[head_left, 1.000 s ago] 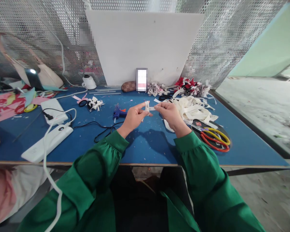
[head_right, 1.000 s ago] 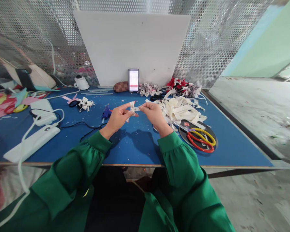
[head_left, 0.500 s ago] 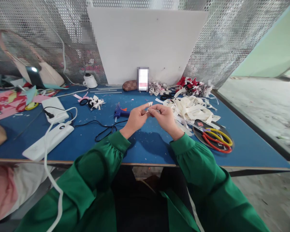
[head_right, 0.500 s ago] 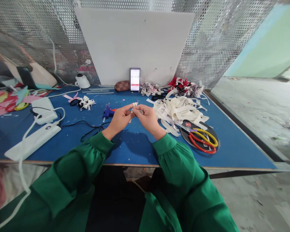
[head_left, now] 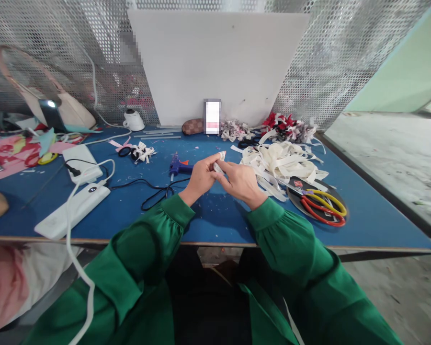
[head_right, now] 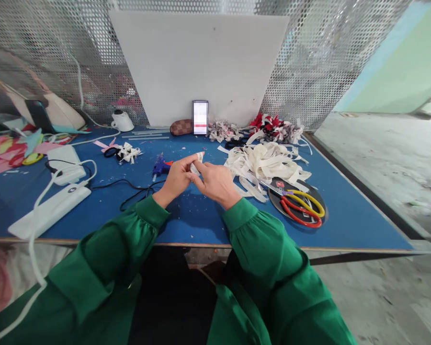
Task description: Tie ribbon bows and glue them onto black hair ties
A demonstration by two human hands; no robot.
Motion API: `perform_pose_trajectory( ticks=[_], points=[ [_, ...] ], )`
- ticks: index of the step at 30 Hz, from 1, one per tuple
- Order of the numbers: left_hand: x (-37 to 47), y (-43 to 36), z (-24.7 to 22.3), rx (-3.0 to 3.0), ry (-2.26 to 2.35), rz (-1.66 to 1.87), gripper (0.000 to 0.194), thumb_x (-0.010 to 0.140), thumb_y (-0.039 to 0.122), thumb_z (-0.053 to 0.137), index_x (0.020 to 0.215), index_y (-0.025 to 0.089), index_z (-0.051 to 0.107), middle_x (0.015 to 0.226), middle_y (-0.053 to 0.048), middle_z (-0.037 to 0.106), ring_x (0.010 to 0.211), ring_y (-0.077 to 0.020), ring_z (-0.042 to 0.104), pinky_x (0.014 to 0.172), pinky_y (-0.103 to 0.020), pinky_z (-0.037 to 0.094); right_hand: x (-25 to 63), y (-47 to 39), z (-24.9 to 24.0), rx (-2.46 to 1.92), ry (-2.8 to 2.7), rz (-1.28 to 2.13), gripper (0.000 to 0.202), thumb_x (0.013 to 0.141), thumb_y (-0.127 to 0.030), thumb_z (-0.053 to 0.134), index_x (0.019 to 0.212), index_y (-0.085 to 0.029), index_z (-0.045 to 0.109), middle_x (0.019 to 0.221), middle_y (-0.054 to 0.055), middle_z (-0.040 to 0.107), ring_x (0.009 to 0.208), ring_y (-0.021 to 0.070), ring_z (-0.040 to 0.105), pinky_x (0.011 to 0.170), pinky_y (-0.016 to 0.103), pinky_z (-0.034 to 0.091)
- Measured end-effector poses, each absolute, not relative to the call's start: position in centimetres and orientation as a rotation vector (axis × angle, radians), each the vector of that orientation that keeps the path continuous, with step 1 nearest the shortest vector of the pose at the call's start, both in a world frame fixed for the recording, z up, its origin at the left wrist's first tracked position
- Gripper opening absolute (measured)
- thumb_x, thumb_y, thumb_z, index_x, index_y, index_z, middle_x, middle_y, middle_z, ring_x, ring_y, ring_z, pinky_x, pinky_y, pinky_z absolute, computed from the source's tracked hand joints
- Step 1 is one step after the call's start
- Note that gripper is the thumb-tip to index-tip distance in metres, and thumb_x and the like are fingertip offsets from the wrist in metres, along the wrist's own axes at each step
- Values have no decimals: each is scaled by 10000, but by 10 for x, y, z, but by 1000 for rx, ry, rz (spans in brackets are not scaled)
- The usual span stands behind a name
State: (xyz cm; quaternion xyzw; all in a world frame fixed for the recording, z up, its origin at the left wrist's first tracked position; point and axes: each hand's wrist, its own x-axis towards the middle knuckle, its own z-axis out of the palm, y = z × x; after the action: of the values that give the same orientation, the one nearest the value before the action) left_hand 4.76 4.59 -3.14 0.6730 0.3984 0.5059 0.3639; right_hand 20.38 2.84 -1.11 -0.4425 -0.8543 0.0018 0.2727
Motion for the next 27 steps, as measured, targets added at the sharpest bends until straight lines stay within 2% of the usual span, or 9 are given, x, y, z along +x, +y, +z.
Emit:
perform_pose_trajectory(
  ticks=[3, 5, 7, 10, 13, 18, 21, 24, 27],
  points=[
    [48, 46, -32, 1880, 1022, 1305, 457, 761, 181, 592, 1195, 145, 732, 1068, -72, 740, 1010, -254, 639, 905, -361, 488, 206, 31, -12, -1203, -2413, -140, 587, 1019, -590, 294, 1061, -137, 666, 807, 115, 694, 647, 205, 543, 608, 350, 189],
    [49, 47, -34, 1891, 1003, 1295, 449, 743, 160, 590, 1164, 149, 746, 1027, -64, 744, 979, -250, 641, 878, -353, 492, 208, 35, -12, -1149, -2460, -223, 592, 1031, -565, 274, 1013, -126, 671, 809, 123, 690, 665, 205, 537, 626, 357, 194],
    [50, 47, -35, 1816, 984, 1279, 452, 720, 136, 578, 1135, 158, 755, 909, -36, 734, 841, -209, 630, 769, -315, 498, 210, 37, -11, -1080, -2470, -309, 574, 1045, -522, 268, 1005, -120, 676, 829, 128, 684, 693, 206, 532, 643, 360, 205],
    [52, 47, -34, 1620, 946, 1251, 446, 711, 139, 578, 1120, 158, 756, 734, 3, 671, 620, -131, 527, 579, -247, 432, 212, 36, -8, -983, -2446, -369, 517, 1053, -455, 282, 1022, -135, 687, 837, 116, 670, 706, 201, 518, 664, 361, 228],
    [54, 45, -29, 1479, 915, 1259, 436, 703, 171, 640, 1123, 152, 755, 692, 11, 648, 554, -98, 467, 522, -227, 399, 212, 33, -8, -886, -2396, -287, 440, 1042, -406, 330, 1028, -167, 700, 811, 92, 651, 709, 199, 520, 684, 359, 271],
    [55, 41, -20, 1335, 929, 1232, 590, 736, 335, 762, 1298, 176, 679, 785, -38, 727, 601, -124, 555, 491, -224, 407, 215, 40, -11, -1027, -1838, 120, 316, 1000, -341, 411, 1024, -191, 689, 884, 89, 648, 800, 203, 571, 746, 346, 401],
    [55, 38, -17, 1304, 869, 1177, 631, 770, 363, 756, 1364, 188, 634, 842, -67, 759, 587, -114, 557, 498, -227, 419, 216, 54, -14, -1074, -1582, 572, 209, 889, -331, 552, 990, -200, 681, 861, 55, 655, 776, 186, 579, 720, 330, 454],
    [55, 36, -16, 1268, 810, 1154, 653, 760, 359, 773, 1372, 184, 628, 876, -78, 770, 561, -93, 538, 502, -226, 425, 213, 60, -16, -887, -1516, 1141, 269, 743, -354, 681, 964, -202, 676, 878, 34, 697, 806, 187, 620, 727, 328, 502],
    [55, 36, -16, 1219, 768, 1158, 676, 738, 349, 798, 1369, 178, 628, 910, -78, 771, 584, -89, 545, 509, -222, 434, 206, 56, -18, -712, -1460, 1417, 347, 660, -416, 748, 924, -204, 673, 905, 40, 713, 794, 206, 639, 660, 331, 522]
  ],
)
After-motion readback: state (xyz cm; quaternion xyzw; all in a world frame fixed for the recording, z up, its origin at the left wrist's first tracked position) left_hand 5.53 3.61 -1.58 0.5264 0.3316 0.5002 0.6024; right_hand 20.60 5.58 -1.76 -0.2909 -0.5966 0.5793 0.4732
